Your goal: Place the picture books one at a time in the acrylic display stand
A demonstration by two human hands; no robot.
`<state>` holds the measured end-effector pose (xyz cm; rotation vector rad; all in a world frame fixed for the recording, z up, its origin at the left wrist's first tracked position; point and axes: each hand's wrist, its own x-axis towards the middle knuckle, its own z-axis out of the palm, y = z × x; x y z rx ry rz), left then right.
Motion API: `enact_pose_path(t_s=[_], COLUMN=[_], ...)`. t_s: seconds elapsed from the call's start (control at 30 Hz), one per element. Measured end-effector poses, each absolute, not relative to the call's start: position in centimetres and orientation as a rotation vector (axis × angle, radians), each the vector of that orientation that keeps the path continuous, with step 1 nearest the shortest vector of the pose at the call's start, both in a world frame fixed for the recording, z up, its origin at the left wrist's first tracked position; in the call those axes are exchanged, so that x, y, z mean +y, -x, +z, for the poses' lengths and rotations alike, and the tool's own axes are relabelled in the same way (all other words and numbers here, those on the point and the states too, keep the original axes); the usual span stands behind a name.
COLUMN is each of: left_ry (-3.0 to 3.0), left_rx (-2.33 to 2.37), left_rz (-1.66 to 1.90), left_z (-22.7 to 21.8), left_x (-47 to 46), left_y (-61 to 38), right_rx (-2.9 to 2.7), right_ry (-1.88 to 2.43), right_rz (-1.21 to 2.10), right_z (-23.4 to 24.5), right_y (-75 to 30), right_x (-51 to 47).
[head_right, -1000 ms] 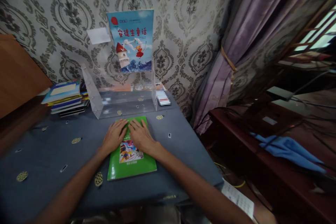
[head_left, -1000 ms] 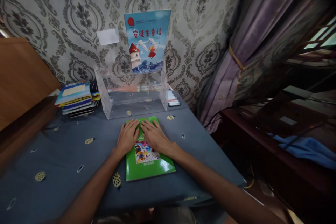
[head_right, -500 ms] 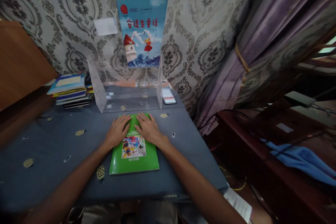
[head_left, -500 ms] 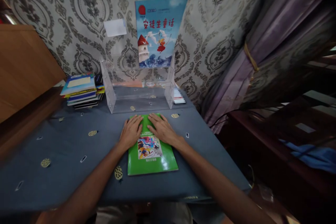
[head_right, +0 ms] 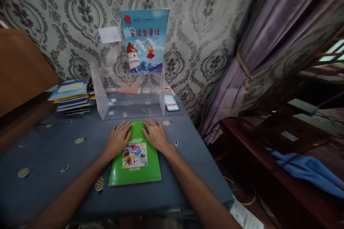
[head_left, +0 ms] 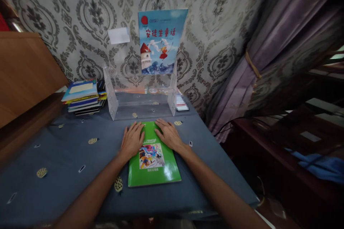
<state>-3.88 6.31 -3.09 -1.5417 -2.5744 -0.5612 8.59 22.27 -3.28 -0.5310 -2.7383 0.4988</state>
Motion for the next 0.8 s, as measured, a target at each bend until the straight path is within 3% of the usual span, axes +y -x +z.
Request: enact_pose_path(t_s=[0.4, 0.8], left_ry=[1.53, 1.509], left_rx=[-2.581, -2.59], left_rz=[-0.463, -0.583], left_z=[-3.38, -2.7], left_x=[6.75, 6.43], left_y=[3.92, 3.81], right_rx=[-2.735, -2.733], right_ry=[0.569, 0.524], right_rz=[0.465, 0.423], right_z=[-2.57, -2.94], right_y=[-8.51, -8.52], right_x=[22.28, 22.59])
